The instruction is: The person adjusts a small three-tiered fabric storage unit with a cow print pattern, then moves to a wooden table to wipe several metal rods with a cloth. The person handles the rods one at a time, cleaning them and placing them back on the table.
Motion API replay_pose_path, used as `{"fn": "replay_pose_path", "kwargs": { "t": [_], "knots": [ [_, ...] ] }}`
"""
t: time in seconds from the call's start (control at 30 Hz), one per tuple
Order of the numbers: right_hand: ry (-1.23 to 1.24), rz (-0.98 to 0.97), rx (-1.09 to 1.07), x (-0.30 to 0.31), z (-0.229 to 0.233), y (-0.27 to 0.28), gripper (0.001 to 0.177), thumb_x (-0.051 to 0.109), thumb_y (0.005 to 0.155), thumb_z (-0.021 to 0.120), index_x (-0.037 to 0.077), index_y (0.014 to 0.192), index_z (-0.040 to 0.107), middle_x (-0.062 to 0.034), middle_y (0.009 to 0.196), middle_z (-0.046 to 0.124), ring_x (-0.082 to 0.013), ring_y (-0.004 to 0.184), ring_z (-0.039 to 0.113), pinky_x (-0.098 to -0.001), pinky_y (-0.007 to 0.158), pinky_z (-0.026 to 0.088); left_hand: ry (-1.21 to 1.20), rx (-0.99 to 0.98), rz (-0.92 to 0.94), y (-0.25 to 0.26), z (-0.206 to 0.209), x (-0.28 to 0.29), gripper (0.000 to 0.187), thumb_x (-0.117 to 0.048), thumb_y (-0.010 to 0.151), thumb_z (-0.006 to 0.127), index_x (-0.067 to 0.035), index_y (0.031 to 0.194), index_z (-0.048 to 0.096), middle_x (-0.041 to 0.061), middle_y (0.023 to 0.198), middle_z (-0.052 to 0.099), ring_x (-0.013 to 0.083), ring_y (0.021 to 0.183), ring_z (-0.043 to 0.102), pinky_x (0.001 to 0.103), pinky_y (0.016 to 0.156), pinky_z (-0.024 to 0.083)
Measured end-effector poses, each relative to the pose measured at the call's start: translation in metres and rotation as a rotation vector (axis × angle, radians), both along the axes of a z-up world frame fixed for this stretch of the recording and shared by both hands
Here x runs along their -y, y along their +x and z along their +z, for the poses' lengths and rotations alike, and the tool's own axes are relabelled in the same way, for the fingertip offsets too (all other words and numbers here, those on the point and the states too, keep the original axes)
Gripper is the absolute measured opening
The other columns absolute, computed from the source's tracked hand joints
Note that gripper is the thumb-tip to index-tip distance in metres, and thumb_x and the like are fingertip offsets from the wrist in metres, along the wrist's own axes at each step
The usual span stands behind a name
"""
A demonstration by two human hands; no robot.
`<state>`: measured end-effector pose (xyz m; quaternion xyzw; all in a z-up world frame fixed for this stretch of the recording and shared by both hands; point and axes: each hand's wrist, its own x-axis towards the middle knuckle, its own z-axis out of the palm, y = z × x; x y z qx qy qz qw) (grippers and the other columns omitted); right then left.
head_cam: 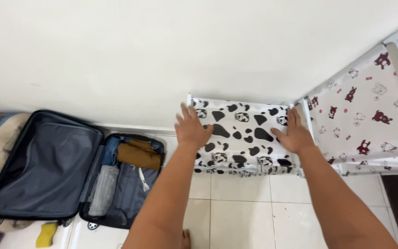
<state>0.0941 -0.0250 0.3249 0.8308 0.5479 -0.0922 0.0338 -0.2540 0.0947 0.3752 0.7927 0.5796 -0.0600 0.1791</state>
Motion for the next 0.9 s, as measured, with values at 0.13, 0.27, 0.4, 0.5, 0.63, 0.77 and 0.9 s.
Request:
{"fn": "replay_pose_path", "kwargs": {
  "t": [0.13,0.27,0.4,0.5,0.63,0.77,0.9],
  "knots": [
    [0.044,-0.197,0.088,-0.018,0.002,0.009,0.090,0.060,0.091,0.059,0.011,0.163,0.035,-0.0140,0.165,0.035,-0.0359,0.141,0.053,-0.0479,0.114,0.047,0.102,0.094,-0.138,0.019,-0.014,-0.027,0.110,-0.072,0.090,0.049,-0.005,0.163,0.002,0.022,0.171,-0.001,0.0488,0.151,0.012,0.054,0.114,0.034],
    [0.349,0.015,0.054,-0.039,0.014,-0.007,0.096,0.066,0.090,0.061,0.005,0.158,0.033,-0.0243,0.165,0.026,-0.0440,0.129,0.051,-0.0515,0.101,0.045,0.123,0.119,-0.140,0.023,-0.030,-0.030,0.105,-0.080,0.091,0.042,-0.014,0.163,0.002,0.019,0.169,0.000,0.0490,0.152,0.005,0.058,0.114,0.032],
    [0.164,-0.157,-0.139,-0.041,0.017,-0.020,0.097,0.070,0.090,0.054,0.009,0.162,0.029,-0.0223,0.165,0.021,-0.0434,0.112,0.064,-0.0505,0.101,0.049,0.098,0.079,-0.131,0.021,-0.025,-0.028,0.099,-0.079,0.091,0.041,-0.023,0.165,0.006,0.017,0.171,0.001,0.0472,0.155,0.004,0.056,0.112,0.036],
    [0.176,-0.111,-0.116,-0.036,0.017,-0.022,0.095,0.069,0.090,0.055,0.005,0.157,0.036,-0.0175,0.164,0.030,-0.0421,0.118,0.063,-0.0502,0.102,0.050,0.041,0.056,-0.130,0.022,-0.015,-0.026,0.098,-0.078,0.091,0.040,-0.024,0.165,0.005,0.014,0.172,0.001,0.0467,0.155,0.002,0.056,0.111,0.038],
    [0.191,-0.039,-0.070,-0.040,0.010,-0.019,0.099,0.071,0.086,0.058,0.007,0.158,0.036,-0.0212,0.159,0.030,-0.0444,0.132,0.051,-0.0495,0.110,0.045,0.043,0.048,-0.114,0.018,-0.016,-0.027,0.100,-0.079,0.089,0.042,-0.025,0.165,0.005,0.013,0.171,0.001,0.0464,0.154,0.001,0.058,0.111,0.036],
    [-0.017,-0.005,0.090,-0.045,0.013,-0.004,0.106,0.081,0.088,0.047,0.011,0.164,0.022,-0.0216,0.163,0.019,-0.0473,0.147,0.027,-0.0542,0.118,0.028,0.035,0.108,-0.136,0.028,-0.025,-0.027,0.102,-0.080,0.088,0.042,-0.024,0.165,0.005,0.015,0.172,0.000,0.0493,0.155,0.000,0.058,0.110,0.037],
    [-0.231,-0.076,0.067,-0.058,0.021,-0.005,0.115,0.087,0.080,0.041,0.015,0.162,0.006,-0.0186,0.168,-0.002,-0.0399,0.153,0.012,-0.0482,0.119,0.025,0.004,0.083,-0.100,0.023,-0.029,-0.035,0.105,-0.082,0.086,0.042,-0.025,0.165,0.005,0.015,0.172,-0.001,0.0488,0.155,-0.002,0.059,0.114,0.031]
  ]
}}
